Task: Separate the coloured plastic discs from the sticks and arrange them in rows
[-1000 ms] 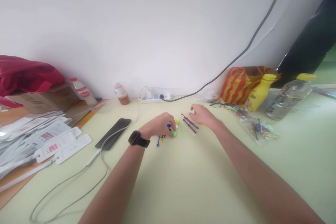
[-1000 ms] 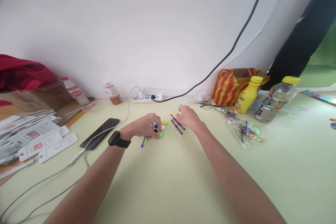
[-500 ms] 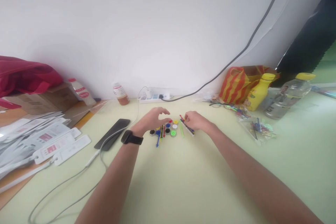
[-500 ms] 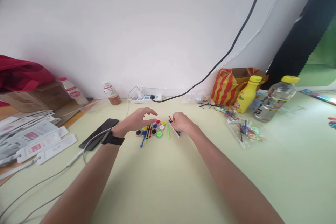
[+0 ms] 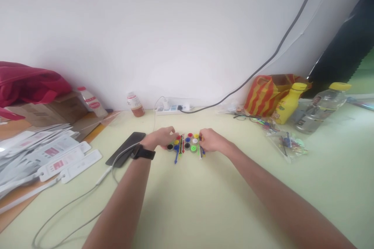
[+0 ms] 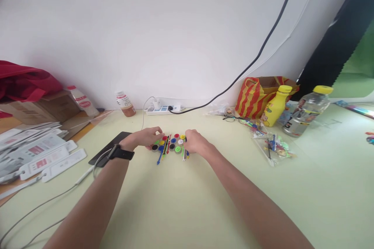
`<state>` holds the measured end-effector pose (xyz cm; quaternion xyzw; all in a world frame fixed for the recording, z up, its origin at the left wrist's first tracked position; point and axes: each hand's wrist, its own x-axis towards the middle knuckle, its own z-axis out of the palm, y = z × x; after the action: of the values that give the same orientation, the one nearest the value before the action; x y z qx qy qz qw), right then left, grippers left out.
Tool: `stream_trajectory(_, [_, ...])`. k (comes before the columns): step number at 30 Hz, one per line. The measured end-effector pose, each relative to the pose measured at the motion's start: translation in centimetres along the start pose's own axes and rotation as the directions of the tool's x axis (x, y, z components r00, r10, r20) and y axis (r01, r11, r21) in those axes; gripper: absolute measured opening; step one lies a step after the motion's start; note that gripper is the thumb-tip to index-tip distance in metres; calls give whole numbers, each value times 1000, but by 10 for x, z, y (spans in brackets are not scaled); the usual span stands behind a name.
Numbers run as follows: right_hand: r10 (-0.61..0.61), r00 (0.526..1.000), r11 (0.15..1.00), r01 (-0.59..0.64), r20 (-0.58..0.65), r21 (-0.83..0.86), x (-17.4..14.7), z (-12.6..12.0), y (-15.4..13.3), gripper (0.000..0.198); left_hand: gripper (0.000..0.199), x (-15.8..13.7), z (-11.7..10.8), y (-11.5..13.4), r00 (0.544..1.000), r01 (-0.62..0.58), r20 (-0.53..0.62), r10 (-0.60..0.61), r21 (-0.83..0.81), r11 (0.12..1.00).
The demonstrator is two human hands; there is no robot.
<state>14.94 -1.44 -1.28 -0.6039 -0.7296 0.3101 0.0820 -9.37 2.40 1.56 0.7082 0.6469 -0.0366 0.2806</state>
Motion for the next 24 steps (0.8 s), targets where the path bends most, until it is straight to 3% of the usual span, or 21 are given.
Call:
stream_trajectory(4, [-18,1000,1000,18,-21,-22,1,3,-1,17,55,-1,2,10,999,-38,-6,38,7,999])
stream_trajectory(7, [-62,986,995,49,-152,-87,2,6,-1,24,54,-1,2,10,1000,-11,-3,11,6,1000])
stream_trajectory(10, [-279,924,959,258,-262,-114,2,11,-1,31,56,0,2,8,1000,-16,9,16,11,1000])
stream_trajectory(12, [-429,872,903,418,-236,-99,2,15,-1,28,56,0,2,8,1000,-23,13,23,12,1000])
stream_trajectory(14, [-497,849,867,493,-179,-69,2,17,-1,23,54,0,2,9,1000,-21,11,20,20,1000])
stream_trajectory(21, [-541,832,837,547,-119,18,3,15,-1,23,51,-5,1,14,999,-31,23,30,26,999])
stream_trajectory(24, [-474,852,877,479,-220,-35,5,10,4,23,52,-5,0,12,999,-45,31,44,26,999])
